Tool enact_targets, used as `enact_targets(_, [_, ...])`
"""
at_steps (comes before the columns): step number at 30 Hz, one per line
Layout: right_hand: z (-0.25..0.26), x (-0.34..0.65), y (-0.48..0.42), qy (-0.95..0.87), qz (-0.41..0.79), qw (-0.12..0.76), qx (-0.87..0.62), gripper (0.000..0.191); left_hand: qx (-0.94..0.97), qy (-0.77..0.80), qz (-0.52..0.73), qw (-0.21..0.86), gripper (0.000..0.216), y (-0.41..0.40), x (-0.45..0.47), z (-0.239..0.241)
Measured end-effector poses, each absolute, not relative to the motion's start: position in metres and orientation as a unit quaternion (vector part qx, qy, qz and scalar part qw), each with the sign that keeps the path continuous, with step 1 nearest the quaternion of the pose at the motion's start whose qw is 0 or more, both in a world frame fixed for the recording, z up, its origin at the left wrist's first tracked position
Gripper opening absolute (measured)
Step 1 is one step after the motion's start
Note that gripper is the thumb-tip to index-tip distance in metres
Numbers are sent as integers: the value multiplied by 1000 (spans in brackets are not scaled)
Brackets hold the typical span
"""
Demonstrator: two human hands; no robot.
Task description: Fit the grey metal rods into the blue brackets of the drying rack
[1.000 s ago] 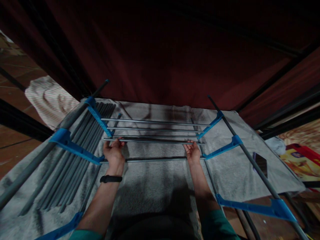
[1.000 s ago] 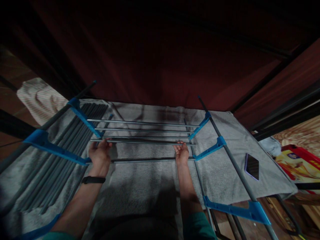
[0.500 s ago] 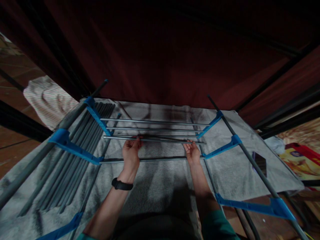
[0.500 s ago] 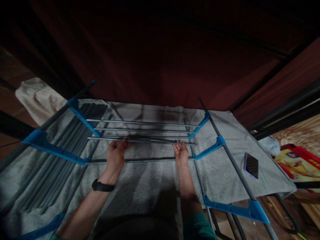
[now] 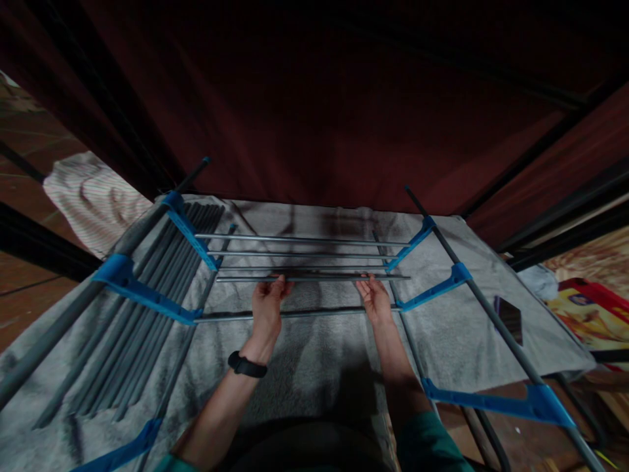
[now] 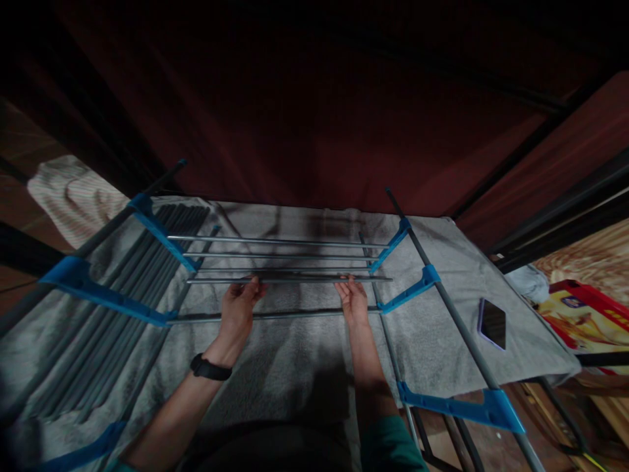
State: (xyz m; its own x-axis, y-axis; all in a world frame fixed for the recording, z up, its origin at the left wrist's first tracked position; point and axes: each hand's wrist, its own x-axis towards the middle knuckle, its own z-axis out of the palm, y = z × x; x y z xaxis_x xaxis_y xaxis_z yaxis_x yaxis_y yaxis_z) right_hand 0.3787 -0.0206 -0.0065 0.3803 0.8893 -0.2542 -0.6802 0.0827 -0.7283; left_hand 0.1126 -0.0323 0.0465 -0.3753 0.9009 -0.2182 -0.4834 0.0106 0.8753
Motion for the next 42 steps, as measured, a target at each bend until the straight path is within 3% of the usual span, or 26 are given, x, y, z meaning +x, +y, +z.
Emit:
enact_targets(17, [0, 377, -25, -155, 532, 722, -413, 11, 116, 510, 707, 476, 48, -17, 54, 21])
enact_targets(24, [-3, 381, -25, -142, 513, 738, -416, 4, 109, 513, 700, 484, 48, -14, 55, 17])
enact_targets(32, [-11, 380, -21, -139, 502, 744, -419, 9, 262, 530, 614, 522, 33, -18, 63, 14])
enact_targets(36, [-13, 384, -20, -131, 501, 744, -422, 8, 436, 593, 550, 395, 26, -24, 67, 10])
enact_targets(42, [-12, 382, -22, -128, 515, 737, -420, 8, 708, 596, 379, 15, 24, -37, 70, 22])
